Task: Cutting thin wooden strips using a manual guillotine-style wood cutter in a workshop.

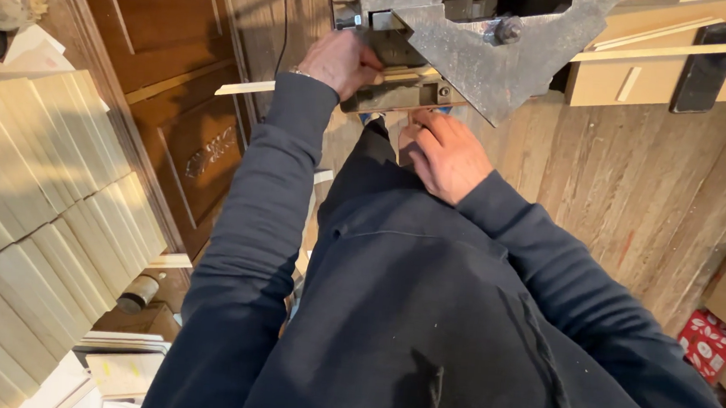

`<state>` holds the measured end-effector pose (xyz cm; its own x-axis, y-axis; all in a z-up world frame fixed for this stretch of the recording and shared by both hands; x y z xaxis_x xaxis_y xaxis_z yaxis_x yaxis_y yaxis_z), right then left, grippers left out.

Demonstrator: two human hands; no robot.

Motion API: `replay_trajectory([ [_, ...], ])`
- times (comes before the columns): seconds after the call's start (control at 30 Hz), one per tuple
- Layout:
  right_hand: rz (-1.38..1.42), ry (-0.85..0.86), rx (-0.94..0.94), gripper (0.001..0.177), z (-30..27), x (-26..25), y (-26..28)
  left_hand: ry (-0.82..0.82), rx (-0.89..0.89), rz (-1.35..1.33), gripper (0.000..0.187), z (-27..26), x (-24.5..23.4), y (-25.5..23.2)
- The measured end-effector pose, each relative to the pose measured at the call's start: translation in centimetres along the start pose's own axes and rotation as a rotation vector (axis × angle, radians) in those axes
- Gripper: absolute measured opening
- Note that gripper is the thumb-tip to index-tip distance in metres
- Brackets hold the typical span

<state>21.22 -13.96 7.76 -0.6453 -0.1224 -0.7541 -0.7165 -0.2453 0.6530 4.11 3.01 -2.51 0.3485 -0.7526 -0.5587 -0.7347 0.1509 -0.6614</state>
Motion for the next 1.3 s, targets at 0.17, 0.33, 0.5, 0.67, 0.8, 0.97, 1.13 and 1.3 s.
replay_trajectory([
  [0.17,0.029,0.086,0.061,0.036,-2.1,0.7,-1.4,-0.029,0.036,-0.024,0.026,0.1,0.2,-0.1],
  [0.33,0.034,0.120,0.036,0.028,-1.8,1.3,-1.3,-0.003,0.001,-0.001,0.027,0.3,0.4,-0.1],
  [0.5,0.024,0.134,0.007,0.022,-0.8,1.6,-0.7,-0.009,-0.044,-0.033,0.028,0.1,0.3,-0.3],
  [0.67,0.035,0.095,-0.029,0.020,0.5,1.8,-0.1,-0.020,0.011,-0.036,0.026,0.2,0.6,0.2],
  [0.8,0.049,0.078,-0.035,0.020,1.0,2.0,0.2,-0.073,0.172,-0.034,0.026,0.3,0.9,0.7],
  [0.97,0.021,0.078,-0.001,0.022,1.2,2.4,0.1,-0.081,0.189,-0.031,0.025,0.2,1.0,0.8],
  [1.13,0.063,0.045,0.103,0.043,2.3,2.4,1.0,-0.075,0.156,-0.031,0.026,0.3,1.4,1.1],
  [1.3,0.019,-0.024,0.118,0.070,3.7,4.2,0.4,-0.117,0.291,-0.013,0.024,-0.1,1.6,1.5],
])
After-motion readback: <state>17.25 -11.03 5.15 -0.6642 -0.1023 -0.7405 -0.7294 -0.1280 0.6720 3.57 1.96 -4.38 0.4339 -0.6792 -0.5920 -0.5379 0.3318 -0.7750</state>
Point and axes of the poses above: each hand's wrist, its own z-axis towards the middle knuckle, its own x-axis out of the palm, y = z × x, the point moved 3 cm from there along z, towards the middle knuckle, and after that the axes turned 5 degrees about -y, right-handed, at the moved point
